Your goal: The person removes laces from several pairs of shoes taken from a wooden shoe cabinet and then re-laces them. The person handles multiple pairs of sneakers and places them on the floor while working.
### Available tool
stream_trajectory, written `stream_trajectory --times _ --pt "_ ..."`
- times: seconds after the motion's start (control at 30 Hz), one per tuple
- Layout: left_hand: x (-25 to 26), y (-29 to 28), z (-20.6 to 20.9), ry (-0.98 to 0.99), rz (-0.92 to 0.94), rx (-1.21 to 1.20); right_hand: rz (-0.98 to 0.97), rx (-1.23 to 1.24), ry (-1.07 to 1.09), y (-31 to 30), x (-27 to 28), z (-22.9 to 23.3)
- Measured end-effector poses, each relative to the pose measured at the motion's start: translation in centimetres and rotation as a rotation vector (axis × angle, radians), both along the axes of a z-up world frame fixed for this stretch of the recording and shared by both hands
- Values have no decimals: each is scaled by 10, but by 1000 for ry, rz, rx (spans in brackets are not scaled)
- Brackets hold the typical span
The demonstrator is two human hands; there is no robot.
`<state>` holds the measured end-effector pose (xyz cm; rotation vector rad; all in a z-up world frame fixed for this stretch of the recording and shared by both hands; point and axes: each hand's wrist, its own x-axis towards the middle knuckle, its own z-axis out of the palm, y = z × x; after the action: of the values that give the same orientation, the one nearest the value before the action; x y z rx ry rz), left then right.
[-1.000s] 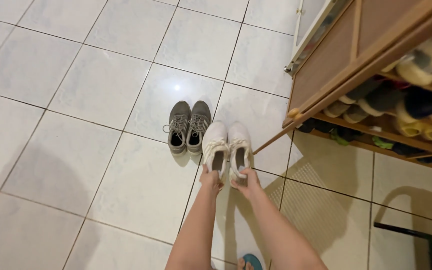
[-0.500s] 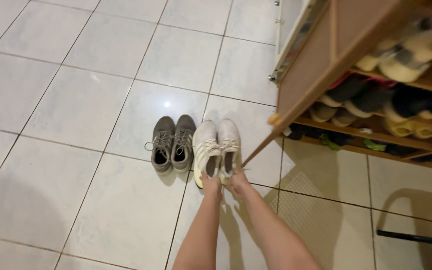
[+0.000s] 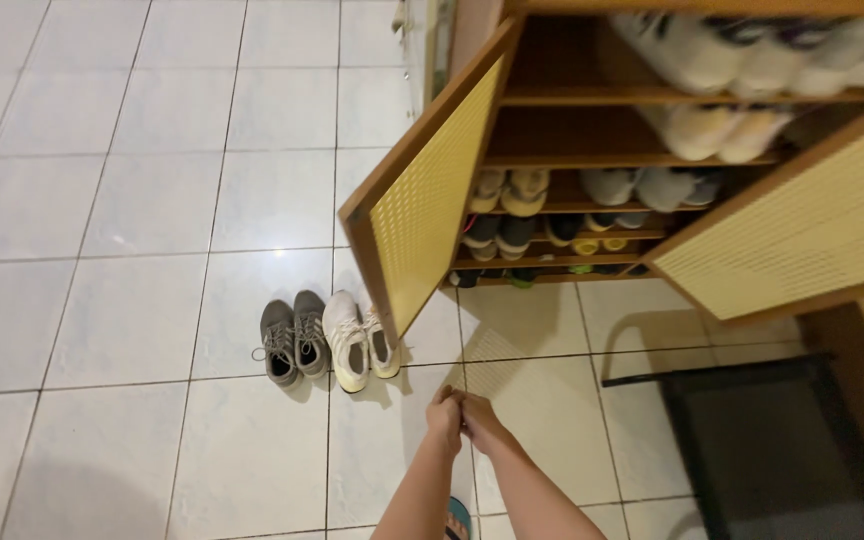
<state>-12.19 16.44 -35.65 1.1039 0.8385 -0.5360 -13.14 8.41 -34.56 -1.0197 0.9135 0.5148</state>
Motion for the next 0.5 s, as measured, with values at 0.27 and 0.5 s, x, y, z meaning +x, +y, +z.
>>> stream_trajectory --times 0.27,0.5 --pt "-12 -63 137 -19 -27 -125 -90 -73 -35 -67 -16 143" --pt "-34 -121 187 -23 28 -111 -103 -65 -87 -128 -39 179"
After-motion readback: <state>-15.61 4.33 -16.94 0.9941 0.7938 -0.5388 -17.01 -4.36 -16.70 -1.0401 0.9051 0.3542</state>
